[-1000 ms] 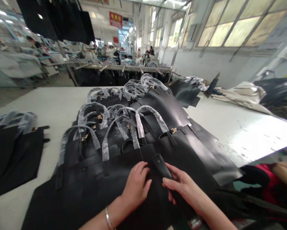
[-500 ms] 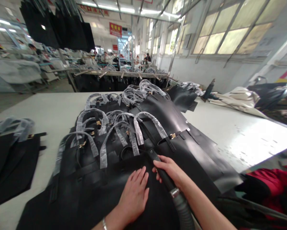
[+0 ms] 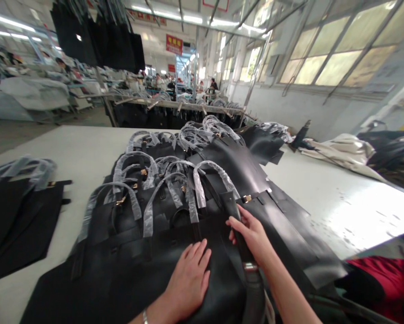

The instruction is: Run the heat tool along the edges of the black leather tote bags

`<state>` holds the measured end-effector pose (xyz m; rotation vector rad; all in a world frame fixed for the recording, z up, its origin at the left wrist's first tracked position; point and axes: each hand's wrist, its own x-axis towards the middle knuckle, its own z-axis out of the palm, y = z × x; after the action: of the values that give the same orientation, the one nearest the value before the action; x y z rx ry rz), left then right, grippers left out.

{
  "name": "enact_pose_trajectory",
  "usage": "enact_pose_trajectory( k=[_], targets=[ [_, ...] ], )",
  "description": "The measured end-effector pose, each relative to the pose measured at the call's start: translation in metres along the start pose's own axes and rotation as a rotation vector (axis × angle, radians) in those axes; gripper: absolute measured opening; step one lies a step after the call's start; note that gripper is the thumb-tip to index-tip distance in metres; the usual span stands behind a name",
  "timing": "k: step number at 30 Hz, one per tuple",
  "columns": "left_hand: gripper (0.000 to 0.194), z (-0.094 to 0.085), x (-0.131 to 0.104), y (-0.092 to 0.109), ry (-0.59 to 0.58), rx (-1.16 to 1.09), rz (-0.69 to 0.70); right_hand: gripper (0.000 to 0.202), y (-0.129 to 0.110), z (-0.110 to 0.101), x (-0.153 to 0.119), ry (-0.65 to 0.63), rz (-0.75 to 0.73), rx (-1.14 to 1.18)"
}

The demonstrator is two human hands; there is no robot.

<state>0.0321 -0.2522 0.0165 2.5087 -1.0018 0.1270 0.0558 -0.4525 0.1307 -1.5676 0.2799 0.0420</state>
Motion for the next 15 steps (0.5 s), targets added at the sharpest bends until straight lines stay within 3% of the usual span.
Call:
enact_pose_trajectory(
  k=[4,7,11,15],
  targets=[
    [0.048,-0.001,0.000,0.000,0.003,-0.016,0.001,0.064,0.002,-0.012,-0.020,-0.079,0.104,-0.058],
    [0.047,0.001,0.000,-0.001,0.007,-0.028,-0.009,0.056,0.018,-0.005,-0.019,-0.148,0.216,-0.076],
    [0.047,0.001,-0.001,-0.001,0.005,-0.025,-0.001,0.056,0.026,0.005,0.003,-0.117,0.150,-0.065],
    [0.047,-0.002,-0.001,0.000,0.008,-0.032,-0.005,0.059,0.010,-0.011,0.007,-0.099,0.102,-0.091]
  ],
)
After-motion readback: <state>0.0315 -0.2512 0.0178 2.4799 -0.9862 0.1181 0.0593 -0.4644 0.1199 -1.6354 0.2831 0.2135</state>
